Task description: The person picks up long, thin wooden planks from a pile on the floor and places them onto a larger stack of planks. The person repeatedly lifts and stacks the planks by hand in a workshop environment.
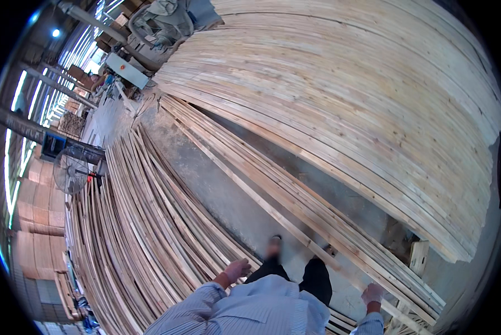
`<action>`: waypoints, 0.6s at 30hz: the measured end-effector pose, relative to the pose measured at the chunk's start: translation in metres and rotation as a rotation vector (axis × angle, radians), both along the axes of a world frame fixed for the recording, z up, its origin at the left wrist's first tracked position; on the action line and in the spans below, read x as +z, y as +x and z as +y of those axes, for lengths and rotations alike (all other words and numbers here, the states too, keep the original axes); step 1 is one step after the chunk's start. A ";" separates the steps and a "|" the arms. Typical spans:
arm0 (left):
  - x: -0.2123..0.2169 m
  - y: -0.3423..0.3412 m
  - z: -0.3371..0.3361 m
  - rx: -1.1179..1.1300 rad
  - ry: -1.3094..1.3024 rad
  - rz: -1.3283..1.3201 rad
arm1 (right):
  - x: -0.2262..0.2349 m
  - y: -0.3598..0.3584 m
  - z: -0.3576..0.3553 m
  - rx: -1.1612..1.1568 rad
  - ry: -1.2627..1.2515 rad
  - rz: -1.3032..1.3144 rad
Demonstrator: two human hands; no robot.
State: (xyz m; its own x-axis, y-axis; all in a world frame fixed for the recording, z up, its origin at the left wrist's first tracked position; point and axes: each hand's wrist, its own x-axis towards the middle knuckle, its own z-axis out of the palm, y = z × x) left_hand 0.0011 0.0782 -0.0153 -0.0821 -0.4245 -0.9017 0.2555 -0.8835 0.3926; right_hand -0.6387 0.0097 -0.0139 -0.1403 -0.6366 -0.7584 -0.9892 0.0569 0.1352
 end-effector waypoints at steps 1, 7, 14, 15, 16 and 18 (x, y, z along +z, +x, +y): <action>-0.007 0.007 -0.004 -0.050 -0.068 0.010 | 0.018 0.010 0.007 -0.015 -0.025 -0.004; -0.026 0.025 -0.063 0.238 0.051 -0.060 | 0.106 0.058 0.060 -0.044 -0.176 -0.040; -0.055 0.051 -0.088 0.028 -0.242 -0.143 | 0.186 0.108 0.102 -0.131 -0.130 -0.079; -0.055 0.052 -0.092 0.093 -0.270 -0.090 | 0.187 0.112 0.108 -0.116 -0.128 -0.088; -0.056 0.042 -0.102 0.461 -0.161 0.194 | 0.187 0.114 0.114 -0.094 -0.131 -0.092; -0.053 0.035 -0.112 0.857 -0.013 0.448 | 0.193 0.117 0.125 -0.074 -0.139 -0.098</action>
